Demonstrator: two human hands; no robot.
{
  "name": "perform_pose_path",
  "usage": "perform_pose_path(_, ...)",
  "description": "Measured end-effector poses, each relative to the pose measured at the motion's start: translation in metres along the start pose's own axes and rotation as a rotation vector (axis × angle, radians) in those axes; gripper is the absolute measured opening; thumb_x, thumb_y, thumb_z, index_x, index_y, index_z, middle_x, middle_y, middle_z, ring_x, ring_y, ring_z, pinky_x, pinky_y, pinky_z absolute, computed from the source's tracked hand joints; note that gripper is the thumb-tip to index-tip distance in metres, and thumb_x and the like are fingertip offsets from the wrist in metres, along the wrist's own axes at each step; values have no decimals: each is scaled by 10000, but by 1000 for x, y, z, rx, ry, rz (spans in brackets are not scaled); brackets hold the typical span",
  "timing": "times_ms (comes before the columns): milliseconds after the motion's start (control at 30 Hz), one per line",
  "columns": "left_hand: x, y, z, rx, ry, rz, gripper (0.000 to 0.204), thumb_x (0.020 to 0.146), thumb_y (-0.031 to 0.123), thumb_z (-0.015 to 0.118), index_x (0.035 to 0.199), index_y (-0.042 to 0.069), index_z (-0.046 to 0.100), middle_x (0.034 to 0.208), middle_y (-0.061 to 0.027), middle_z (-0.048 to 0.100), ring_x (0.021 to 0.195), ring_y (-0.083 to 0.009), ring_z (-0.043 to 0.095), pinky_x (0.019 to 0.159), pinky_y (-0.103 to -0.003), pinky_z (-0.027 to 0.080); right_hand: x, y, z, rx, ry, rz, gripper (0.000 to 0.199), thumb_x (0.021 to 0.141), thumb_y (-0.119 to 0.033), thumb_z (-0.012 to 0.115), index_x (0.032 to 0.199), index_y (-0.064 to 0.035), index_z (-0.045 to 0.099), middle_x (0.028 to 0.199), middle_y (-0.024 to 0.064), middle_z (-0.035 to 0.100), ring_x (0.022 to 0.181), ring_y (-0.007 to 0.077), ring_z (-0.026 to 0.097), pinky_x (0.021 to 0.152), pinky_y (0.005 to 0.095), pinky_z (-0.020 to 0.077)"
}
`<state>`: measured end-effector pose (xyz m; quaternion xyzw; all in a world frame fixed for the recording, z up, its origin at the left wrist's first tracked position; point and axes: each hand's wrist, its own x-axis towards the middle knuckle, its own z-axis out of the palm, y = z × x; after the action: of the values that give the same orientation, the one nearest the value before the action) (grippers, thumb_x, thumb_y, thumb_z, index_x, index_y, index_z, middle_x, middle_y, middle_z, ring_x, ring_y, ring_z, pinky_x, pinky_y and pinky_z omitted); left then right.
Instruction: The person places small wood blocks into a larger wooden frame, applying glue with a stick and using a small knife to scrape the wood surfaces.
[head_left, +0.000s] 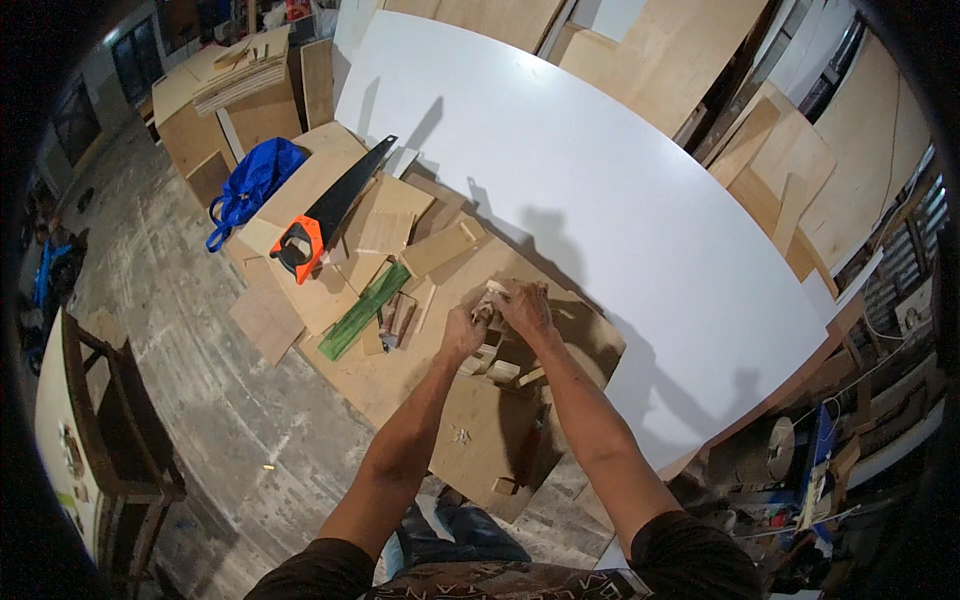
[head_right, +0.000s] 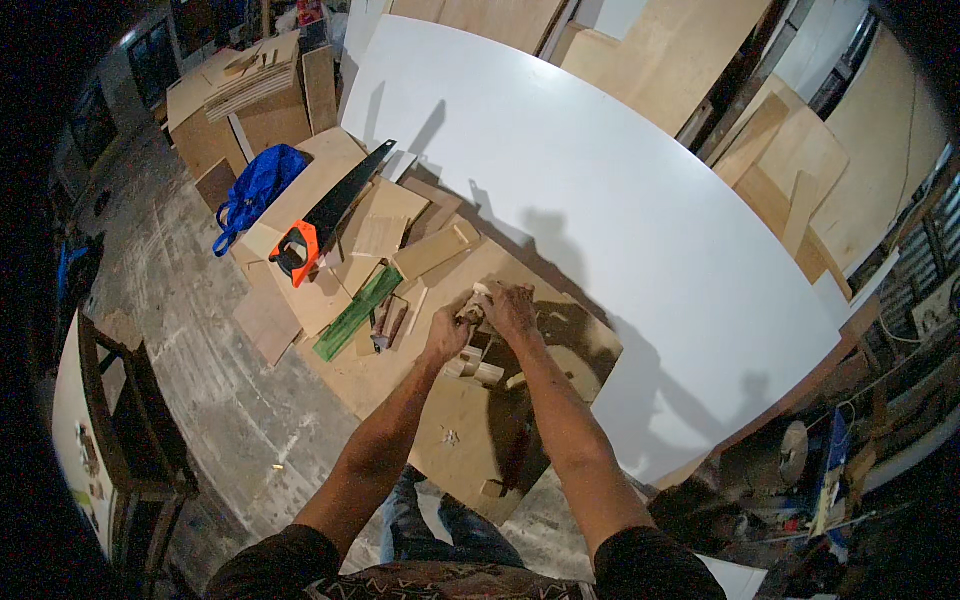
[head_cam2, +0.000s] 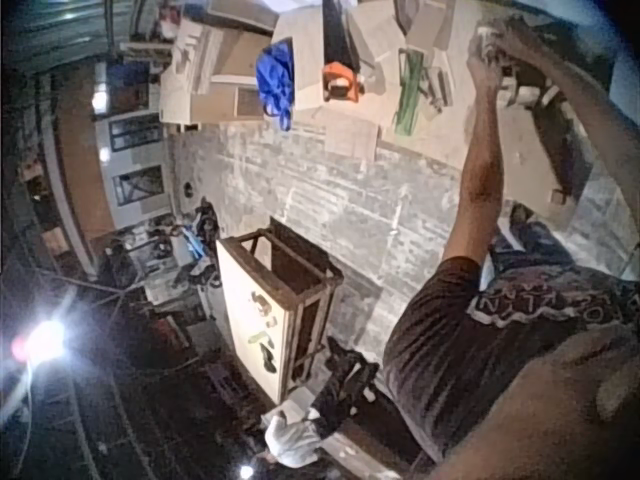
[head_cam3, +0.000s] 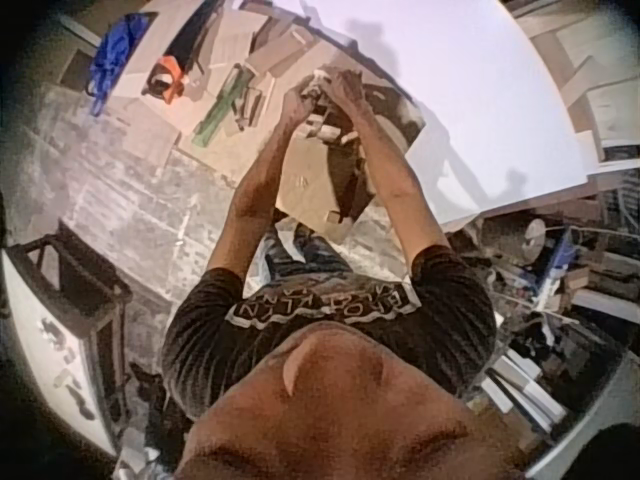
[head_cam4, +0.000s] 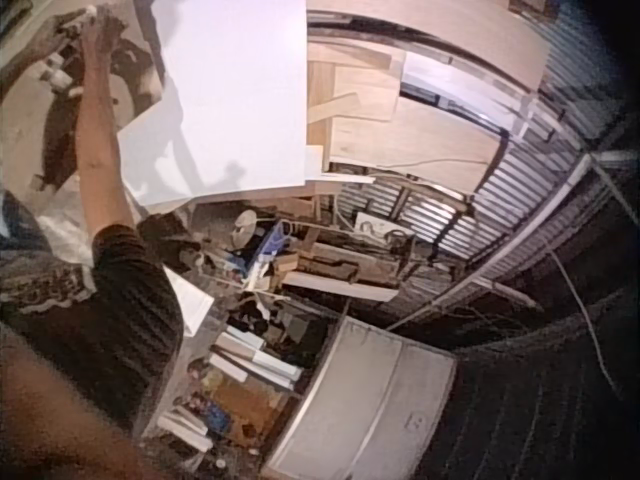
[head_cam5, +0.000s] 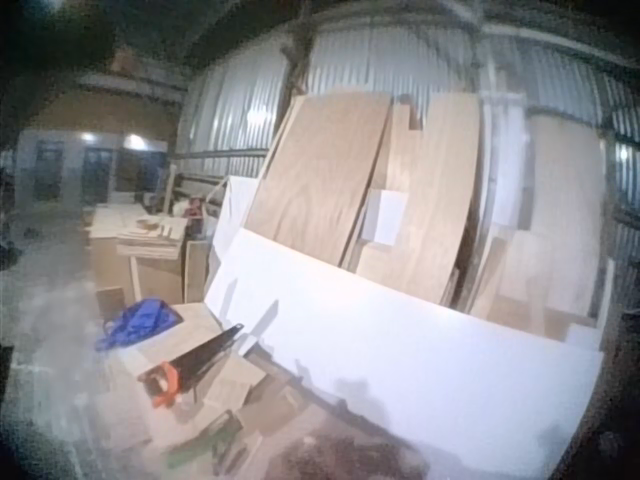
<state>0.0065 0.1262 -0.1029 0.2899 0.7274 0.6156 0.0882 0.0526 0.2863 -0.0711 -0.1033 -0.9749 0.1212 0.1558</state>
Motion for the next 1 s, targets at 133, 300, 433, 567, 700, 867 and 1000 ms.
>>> perform_pose_path(133, 0, 13, -3, 54, -101, -94, 515, 860, -20, 514, 1375, -28, 528, 1302, -293, 595, 1275, -366, 554, 1046, -381, 445, 0, 3, -1, -21, -19, 4, 335, 888, -395, 686, 1053, -106, 716, 930, 111, 722, 861, 290, 684, 858, 461, 399)
perform_pose_path(300, 0, 7, -2, 54, -122, -130, 516, 855, -17, 518, 1370, -41, 527, 1327, -294, 578, 1307, -367, 525, 1077, -381, 419, 0, 3, -1, -50, -9, -13, 318, 884, -386, 692, 1045, -113, 718, 919, 106, 718, 862, 289, 683, 847, 464, 411)
perform_pose_path(433, 2, -10, 2, 93, 8, 43, 486, 841, 47, 563, 1324, -2, 587, 881, -331, 653, 710, -366, 644, 715, -418, 503, 3, 1, -1, -50, -18, -20, 308, 887, -375, 688, 1041, -110, 717, 928, 112, 717, 867, 291, 681, 841, 468, 415)
perform_pose_path(567, 4, -16, 5, 91, 121, 221, 471, 845, 47, 562, 1310, -19, 593, 868, -345, 645, 675, -345, 640, 692, -396, 503, 4, -3, -3, -54, -21, -18, 293, 890, -363, 685, 1031, -108, 716, 945, 122, 718, 871, 298, 680, 839, 475, 411)
perform_pose_path(700, -1, -4, 4, 83, 22, 67, 473, 851, 47, 560, 1317, -29, 584, 894, -348, 650, 698, -347, 652, 715, -397, 510, 2, 1, -6, -21, -53, 5, 324, 843, -327, 722, 1080, -107, 725, 909, 146, 737, 848, 338, 695, 852, 481, 452)
perform_pose_path(867, 1, 1, 2, 108, -19, 0, 476, 861, 55, 562, 1332, -18, 576, 945, -346, 663, 793, -356, 693, 766, -399, 517, 3, 2, -5, -53, -38, 5, 334, 847, -347, 717, 1089, -118, 723, 922, 153, 737, 859, 343, 696, 848, 484, 454)
perform_pose_path(1000, 1, -9, 0, 93, 19, 66, 479, 867, 70, 573, 1342, 12, 580, 984, -352, 662, 908, -343, 714, 810, -387, 518, 5, -6, -10, -9, -52, 11, 376, 847, -380, 719, 1101, -103, 721, 930, 170, 735, 872, 340, 697, 856, 481, 456)
